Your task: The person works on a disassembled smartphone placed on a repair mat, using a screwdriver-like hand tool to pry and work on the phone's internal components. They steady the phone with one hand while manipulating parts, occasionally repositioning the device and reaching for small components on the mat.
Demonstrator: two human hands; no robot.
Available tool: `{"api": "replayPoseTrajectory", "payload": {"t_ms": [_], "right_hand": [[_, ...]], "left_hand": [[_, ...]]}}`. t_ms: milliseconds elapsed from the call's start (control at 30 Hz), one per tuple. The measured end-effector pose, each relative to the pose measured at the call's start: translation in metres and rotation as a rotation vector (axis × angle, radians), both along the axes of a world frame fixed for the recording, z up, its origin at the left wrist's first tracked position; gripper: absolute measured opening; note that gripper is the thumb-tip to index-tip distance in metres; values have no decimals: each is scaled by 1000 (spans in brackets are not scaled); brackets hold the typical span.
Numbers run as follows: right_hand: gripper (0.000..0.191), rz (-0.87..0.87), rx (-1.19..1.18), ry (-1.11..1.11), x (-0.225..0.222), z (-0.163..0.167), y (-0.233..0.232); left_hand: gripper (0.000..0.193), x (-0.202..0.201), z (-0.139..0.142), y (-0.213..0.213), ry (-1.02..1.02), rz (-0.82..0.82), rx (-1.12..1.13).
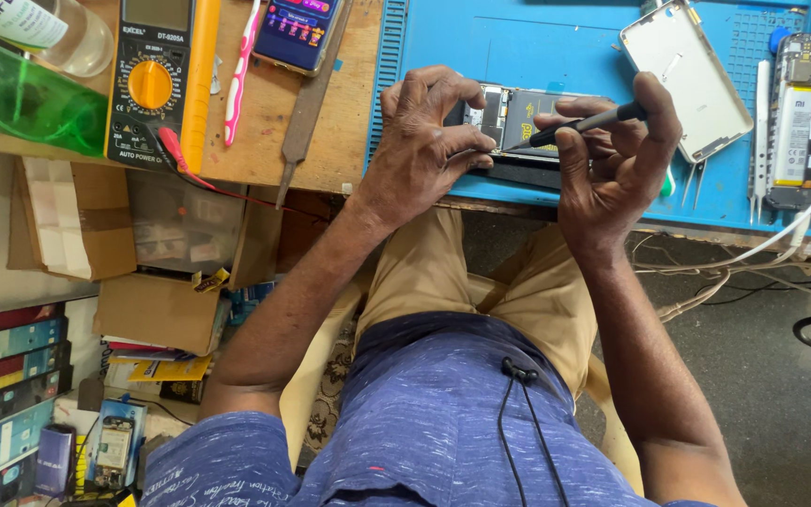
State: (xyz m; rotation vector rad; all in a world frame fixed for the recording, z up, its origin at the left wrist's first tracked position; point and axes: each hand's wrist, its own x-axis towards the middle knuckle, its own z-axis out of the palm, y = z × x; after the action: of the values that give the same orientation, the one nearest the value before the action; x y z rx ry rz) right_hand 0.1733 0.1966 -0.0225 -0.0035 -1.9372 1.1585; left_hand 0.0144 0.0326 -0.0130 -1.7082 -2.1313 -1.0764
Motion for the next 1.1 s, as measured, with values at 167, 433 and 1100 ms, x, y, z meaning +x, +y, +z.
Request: {"api": "replayPoseTrajectory", "payload": {"t_ms": [167, 433, 1100], "right_hand": [[58, 3, 47, -4, -1, 2, -2], [53, 24, 401, -197, -14, 50, 5], [54, -85, 456, -247, -24, 45, 5]], "left_hand": [[19, 0, -1, 0, 2, -7, 10], [17, -4, -7, 1, -75, -21, -25], [64, -23, 3, -6, -210, -75, -128]]}}
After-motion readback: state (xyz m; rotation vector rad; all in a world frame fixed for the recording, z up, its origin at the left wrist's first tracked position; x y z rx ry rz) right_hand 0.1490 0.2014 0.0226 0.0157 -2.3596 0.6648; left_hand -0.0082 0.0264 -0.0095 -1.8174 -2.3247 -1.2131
